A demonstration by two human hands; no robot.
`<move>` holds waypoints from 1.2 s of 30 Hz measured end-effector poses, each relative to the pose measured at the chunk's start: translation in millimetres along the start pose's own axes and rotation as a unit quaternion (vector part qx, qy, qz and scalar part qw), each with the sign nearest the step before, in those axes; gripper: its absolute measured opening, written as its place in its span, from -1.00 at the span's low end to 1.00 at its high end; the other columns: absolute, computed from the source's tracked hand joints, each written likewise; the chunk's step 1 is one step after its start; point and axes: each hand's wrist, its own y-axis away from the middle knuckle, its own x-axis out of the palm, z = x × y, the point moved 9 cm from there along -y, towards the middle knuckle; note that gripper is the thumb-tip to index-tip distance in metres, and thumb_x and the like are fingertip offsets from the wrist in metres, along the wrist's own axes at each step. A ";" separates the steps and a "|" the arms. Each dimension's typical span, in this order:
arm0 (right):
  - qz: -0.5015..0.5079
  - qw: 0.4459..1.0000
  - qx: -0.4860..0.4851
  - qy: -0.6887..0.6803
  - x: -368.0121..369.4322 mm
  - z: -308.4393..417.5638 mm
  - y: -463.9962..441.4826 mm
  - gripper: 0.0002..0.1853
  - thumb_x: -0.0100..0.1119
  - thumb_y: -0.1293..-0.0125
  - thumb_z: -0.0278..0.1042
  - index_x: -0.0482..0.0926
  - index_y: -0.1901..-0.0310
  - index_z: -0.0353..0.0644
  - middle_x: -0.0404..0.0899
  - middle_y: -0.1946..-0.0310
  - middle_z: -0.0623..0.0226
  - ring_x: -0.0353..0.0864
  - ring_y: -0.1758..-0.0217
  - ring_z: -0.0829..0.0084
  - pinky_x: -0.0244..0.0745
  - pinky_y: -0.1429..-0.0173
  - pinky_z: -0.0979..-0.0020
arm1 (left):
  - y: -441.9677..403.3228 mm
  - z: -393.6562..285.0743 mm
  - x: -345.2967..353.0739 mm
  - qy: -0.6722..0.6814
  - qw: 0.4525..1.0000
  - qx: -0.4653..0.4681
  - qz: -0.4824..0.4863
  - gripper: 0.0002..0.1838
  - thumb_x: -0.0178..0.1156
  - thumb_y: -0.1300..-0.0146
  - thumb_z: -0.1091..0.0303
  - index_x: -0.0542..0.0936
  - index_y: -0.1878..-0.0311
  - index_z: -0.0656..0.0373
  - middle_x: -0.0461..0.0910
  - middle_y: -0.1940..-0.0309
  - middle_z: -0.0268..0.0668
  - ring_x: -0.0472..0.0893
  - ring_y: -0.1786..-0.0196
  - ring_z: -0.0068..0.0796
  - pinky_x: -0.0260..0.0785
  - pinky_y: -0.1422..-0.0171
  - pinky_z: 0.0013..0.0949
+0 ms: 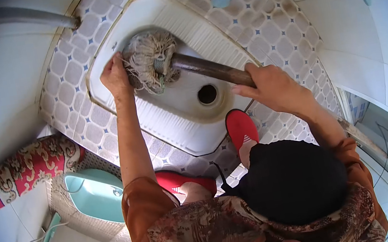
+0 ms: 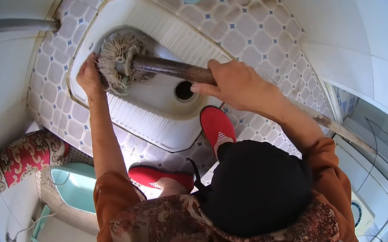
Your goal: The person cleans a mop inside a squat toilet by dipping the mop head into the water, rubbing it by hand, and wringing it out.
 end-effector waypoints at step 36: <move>0.183 0.953 0.188 -0.155 128.4 -64.9 -85.5 -0.08 -0.26 -0.45 0.46 0.53 0.66 -0.36 0.46 0.79 0.11 0.60 0.67 0.15 0.58 0.38 0.16 | 37.2 54.2 121.3 -0.465 0.791 0.335 0.213 -0.32 0.07 -0.36 -0.06 0.22 -0.54 -0.31 0.07 -0.57 -0.26 -0.04 -0.61 0.04 -0.28 -0.50 0.50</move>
